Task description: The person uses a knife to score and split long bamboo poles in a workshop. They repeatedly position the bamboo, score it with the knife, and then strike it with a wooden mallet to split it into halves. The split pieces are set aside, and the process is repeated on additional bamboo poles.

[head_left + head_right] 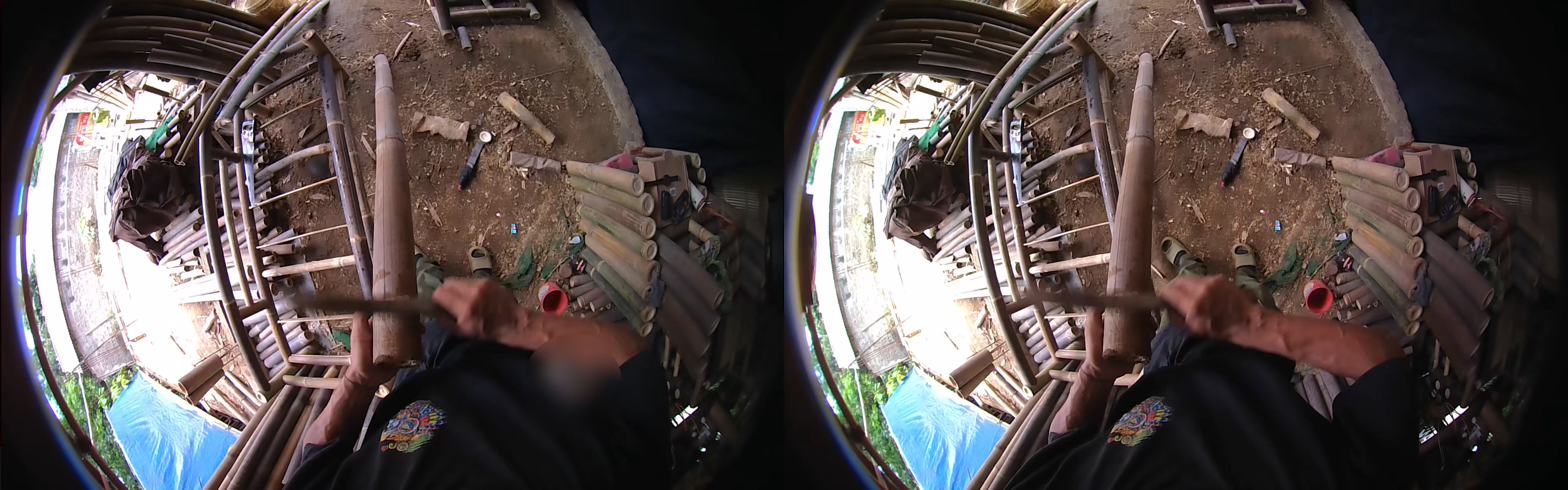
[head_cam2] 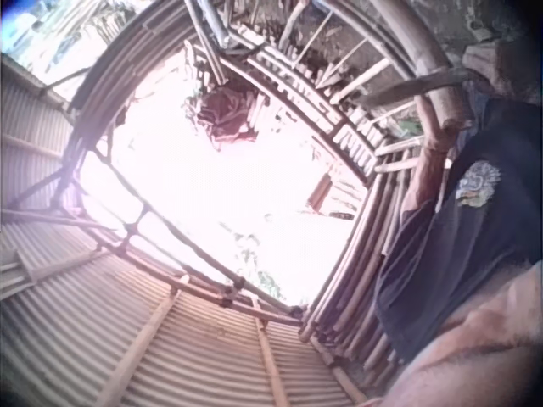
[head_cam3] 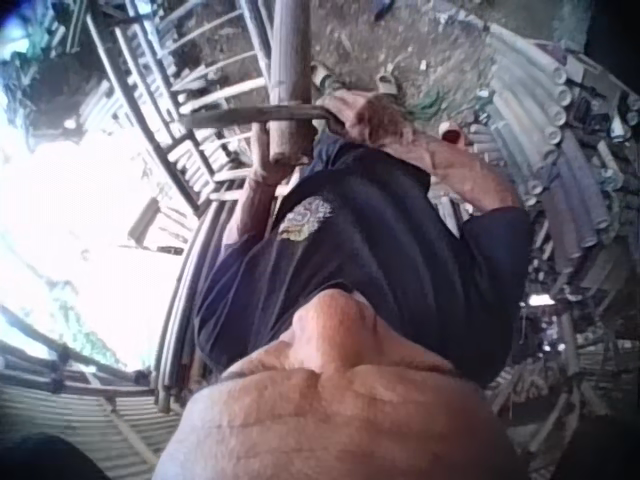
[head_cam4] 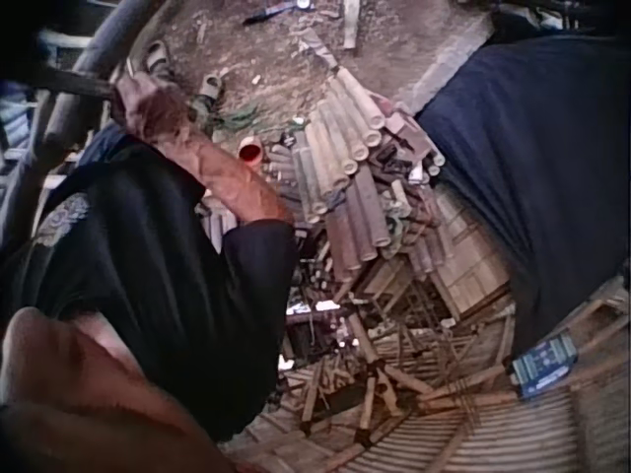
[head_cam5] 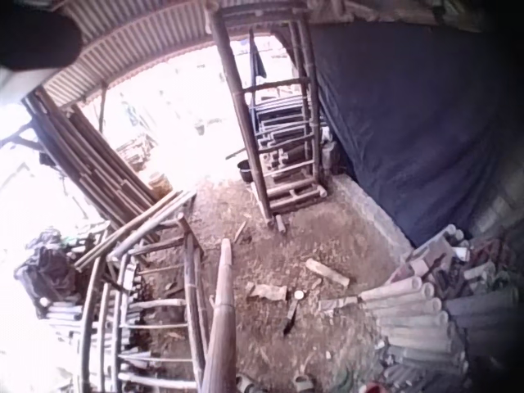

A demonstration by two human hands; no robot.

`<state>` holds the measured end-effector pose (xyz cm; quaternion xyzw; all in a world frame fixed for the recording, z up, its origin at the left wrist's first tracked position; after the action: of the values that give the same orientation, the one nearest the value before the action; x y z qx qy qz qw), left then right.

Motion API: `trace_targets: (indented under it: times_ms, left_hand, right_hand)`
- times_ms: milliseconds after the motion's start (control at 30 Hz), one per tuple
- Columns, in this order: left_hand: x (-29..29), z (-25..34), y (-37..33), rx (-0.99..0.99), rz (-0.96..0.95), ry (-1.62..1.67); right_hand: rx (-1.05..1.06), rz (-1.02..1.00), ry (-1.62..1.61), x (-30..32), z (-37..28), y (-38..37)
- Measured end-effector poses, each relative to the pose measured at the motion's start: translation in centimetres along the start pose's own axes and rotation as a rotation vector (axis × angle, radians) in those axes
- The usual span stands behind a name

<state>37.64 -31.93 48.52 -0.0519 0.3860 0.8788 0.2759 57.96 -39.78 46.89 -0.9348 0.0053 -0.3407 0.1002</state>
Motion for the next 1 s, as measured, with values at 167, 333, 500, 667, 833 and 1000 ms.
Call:
trace_targets:
  times_ms: [167,333,500,667,833,1000]
  left_hand:
    - [5.1,1.1,-0.5,0.466,-0.033,0.672]
    - [11.6,2.7,-0.5,0.428,-0.108,0.618]
    - [17.7,5.0,-0.2,0.491,-0.023,-0.002]
    - [16.9,8.3,-0.9,0.417,0.018,-0.319]
    - [16.0,10.2,-1.4,0.496,0.079,-0.371]
    - [14.8,12.3,-0.6,0.476,0.15,-0.234]
  right_hand:
    - [-0.488,-0.139,0.112,-2.3,7.2,-3.1]
    - [-0.884,-0.025,0.224,-2.0,19.0,-6.9]
    - [-0.358,0.166,0.165,-5.9,20.5,-14.2]
    - [-0.452,-0.178,0.129,-13.5,21.2,-19.8]
    - [-0.175,-0.161,0.043,-15.2,23.0,-24.5]
    - [-0.042,-0.231,-0.002,-14.2,20.0,-24.8]
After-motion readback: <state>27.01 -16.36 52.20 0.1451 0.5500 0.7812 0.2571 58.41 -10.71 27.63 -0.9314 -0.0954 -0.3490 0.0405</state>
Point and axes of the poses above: each hand's wrist, its own y-axis away from the middle knuckle, its own x-axis out of the back of the hand, z = x × y, the point moved 2 cm from there along -y, towards the middle knuckle, and after that the axes turned 1 degree about x, right-handed, at the moved point
